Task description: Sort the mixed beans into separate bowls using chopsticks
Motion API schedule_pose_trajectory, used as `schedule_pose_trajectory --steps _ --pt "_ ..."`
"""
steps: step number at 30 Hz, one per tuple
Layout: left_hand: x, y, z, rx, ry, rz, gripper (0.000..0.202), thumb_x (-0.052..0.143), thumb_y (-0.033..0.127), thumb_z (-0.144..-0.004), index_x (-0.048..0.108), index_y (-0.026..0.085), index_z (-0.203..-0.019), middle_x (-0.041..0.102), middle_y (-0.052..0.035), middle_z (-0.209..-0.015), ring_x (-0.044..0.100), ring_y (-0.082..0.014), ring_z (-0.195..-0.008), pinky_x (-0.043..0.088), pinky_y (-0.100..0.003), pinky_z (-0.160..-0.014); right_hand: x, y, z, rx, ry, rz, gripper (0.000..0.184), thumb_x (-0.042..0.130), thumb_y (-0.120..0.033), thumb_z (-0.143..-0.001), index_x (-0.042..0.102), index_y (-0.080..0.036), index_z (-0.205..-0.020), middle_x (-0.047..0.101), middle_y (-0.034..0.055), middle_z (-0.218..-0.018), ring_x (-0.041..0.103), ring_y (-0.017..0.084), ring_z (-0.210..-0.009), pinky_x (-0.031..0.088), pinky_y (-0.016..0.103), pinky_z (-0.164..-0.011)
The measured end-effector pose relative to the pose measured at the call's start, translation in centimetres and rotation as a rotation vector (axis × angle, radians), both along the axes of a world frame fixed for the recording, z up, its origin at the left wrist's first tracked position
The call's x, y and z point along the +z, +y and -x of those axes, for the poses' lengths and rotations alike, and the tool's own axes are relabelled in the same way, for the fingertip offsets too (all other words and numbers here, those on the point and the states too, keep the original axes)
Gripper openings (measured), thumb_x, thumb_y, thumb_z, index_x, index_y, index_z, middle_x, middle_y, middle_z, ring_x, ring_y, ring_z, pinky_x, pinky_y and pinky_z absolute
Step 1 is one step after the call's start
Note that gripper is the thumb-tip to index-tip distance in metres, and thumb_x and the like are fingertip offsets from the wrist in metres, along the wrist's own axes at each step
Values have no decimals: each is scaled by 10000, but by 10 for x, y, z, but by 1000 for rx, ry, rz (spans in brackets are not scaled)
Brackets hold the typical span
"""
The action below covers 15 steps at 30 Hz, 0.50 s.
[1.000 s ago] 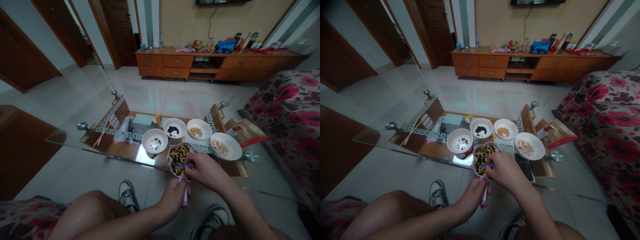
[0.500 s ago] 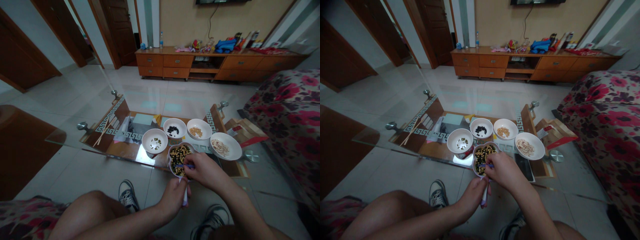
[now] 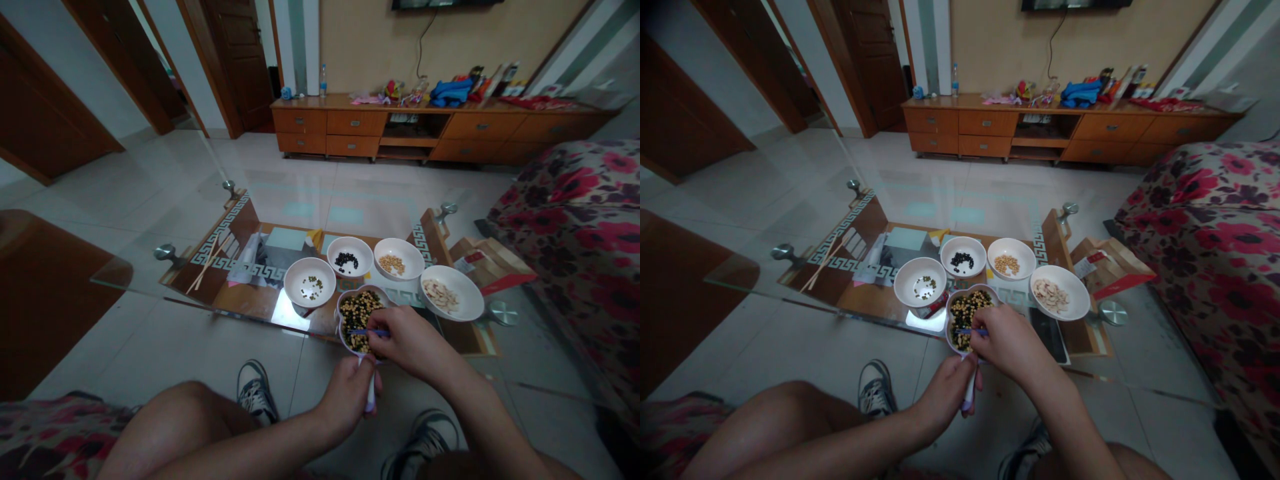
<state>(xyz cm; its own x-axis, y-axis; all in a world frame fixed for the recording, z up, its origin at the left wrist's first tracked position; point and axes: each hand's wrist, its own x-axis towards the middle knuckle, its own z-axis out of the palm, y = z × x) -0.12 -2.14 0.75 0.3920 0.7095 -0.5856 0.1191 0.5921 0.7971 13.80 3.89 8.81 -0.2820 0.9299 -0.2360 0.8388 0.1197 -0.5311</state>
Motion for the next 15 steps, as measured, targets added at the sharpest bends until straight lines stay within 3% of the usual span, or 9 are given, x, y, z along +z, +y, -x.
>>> schedule_pose_trajectory --steps 7,15 --pt "-3 -1 0 14 3 7 705 321 882 -744 515 211 -645 427 28 -435 429 -122 -399 317 -250 -436 1 0 -1 3 1 2 158 589 -179 -796 708 -199 -693 662 14 -640 560 133 -563 320 238 -532" --pt "1 -1 0 18 0 4 700 324 873 -743 522 211 -635 434 23 -427 432 -124 -398 314 -249 -437 3 2 -5 -21 29 -119 159 582 -231 -850 736 -213 -818 700 19 -690 605 147 -596 368 243 -562"
